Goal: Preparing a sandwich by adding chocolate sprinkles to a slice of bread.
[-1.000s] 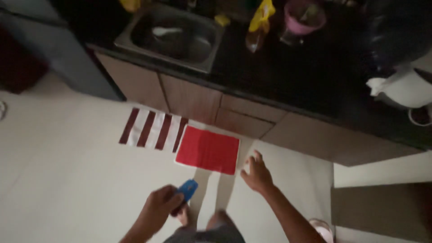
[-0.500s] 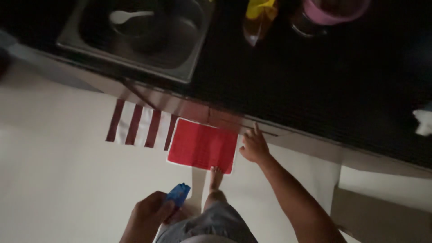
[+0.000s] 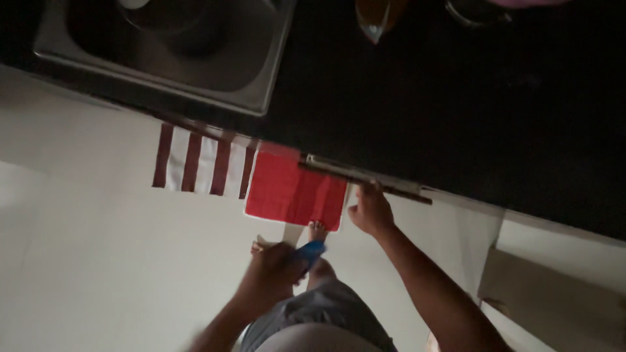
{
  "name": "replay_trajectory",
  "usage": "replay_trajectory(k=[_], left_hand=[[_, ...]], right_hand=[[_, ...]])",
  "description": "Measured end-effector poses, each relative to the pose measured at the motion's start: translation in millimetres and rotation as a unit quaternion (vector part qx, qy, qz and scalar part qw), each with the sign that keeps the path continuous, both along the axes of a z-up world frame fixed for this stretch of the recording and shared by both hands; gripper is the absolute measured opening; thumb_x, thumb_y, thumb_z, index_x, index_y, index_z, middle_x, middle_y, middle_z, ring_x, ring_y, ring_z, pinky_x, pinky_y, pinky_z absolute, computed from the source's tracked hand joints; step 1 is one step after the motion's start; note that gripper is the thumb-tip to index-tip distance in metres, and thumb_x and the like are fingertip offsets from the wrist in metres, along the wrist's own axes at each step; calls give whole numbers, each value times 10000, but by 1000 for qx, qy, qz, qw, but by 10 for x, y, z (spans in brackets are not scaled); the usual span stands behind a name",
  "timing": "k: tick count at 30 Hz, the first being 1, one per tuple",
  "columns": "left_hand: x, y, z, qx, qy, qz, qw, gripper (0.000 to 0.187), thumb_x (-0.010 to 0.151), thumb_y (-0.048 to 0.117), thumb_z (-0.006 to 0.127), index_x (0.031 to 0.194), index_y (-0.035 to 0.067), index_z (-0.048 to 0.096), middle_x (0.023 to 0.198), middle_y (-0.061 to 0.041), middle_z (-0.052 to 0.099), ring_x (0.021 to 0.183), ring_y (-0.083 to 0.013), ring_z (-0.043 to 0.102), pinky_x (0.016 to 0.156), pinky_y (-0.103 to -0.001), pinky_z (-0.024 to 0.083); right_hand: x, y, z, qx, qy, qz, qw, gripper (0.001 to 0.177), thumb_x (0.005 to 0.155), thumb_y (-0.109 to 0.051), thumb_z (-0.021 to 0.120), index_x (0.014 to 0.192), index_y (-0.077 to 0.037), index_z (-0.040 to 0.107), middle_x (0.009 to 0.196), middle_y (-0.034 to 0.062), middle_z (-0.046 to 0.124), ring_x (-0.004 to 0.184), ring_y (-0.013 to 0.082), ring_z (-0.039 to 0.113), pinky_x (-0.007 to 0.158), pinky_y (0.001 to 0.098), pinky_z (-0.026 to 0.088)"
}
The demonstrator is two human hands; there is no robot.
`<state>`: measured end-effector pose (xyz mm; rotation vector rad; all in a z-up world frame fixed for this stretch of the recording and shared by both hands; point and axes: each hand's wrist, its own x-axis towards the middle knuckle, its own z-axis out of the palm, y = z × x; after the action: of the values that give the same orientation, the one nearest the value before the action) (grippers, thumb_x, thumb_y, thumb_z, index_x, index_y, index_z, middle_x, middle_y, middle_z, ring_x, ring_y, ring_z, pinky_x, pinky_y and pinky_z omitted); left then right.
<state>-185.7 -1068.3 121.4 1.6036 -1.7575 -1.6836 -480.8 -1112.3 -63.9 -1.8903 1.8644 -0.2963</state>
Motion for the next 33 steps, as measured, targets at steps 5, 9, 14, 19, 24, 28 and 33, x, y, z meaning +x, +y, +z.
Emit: replay_trajectory(k=[5,9,14,19,24,28,33], left_hand=[[-324,-217,-101,-36,118,2,992,199,888,171,697,957,-16,701,826,-121,724,711,-181,713,626,-339,560],[-397,-244,-25,37,59,-22,997,214,898,209,688,896,-5,688,719,-116,722,636,-175,714,588,-350,549],[-397,-216,-19,115,41,-3,993,216,894,219,674,892,4,696,703,-99,735,611,-169,711,586,-340,569],[-253,-137,-110,138,28,3,990,202,921,219,653,904,21,685,730,-68,737,632,-136,717,601,-295,579],[-45,29,-117,143,79,71,984,207,932,210,667,879,11,691,727,-81,731,636,-147,696,593,-309,575],[79,56,-60,145,53,108,982,214,922,225,661,861,21,684,713,-76,743,634,-152,718,602,-315,575],[185,117,-22,162,9,110,981,231,931,238,627,844,34,691,705,-66,749,641,-150,726,625,-318,573]], right_hand=[[129,473,81,-76,-51,34,995,397,650,-64,728,978,-22,508,985,221,583,1074,449,556,829,517,510],[247,715,160,-17,-81,-18,996,380,693,-69,746,993,-27,517,1014,243,569,1005,442,556,821,520,502],[292,744,238,-61,-55,-10,997,362,729,-142,793,987,-60,554,1003,214,605,1026,432,579,788,519,504],[204,484,79,-19,-62,-99,993,172,867,-232,747,900,-111,629,888,128,675,858,347,669,733,474,547],[79,78,-379,-121,-33,-121,985,129,930,-219,683,972,-97,690,911,130,706,830,362,689,718,464,549],[103,-170,-628,-126,16,-122,984,143,942,-256,696,948,-114,700,898,139,709,844,361,686,723,479,544],[80,-352,-1289,-62,76,-250,963,263,952,-394,688,911,-136,721,911,121,745,864,349,698,783,500,541]])
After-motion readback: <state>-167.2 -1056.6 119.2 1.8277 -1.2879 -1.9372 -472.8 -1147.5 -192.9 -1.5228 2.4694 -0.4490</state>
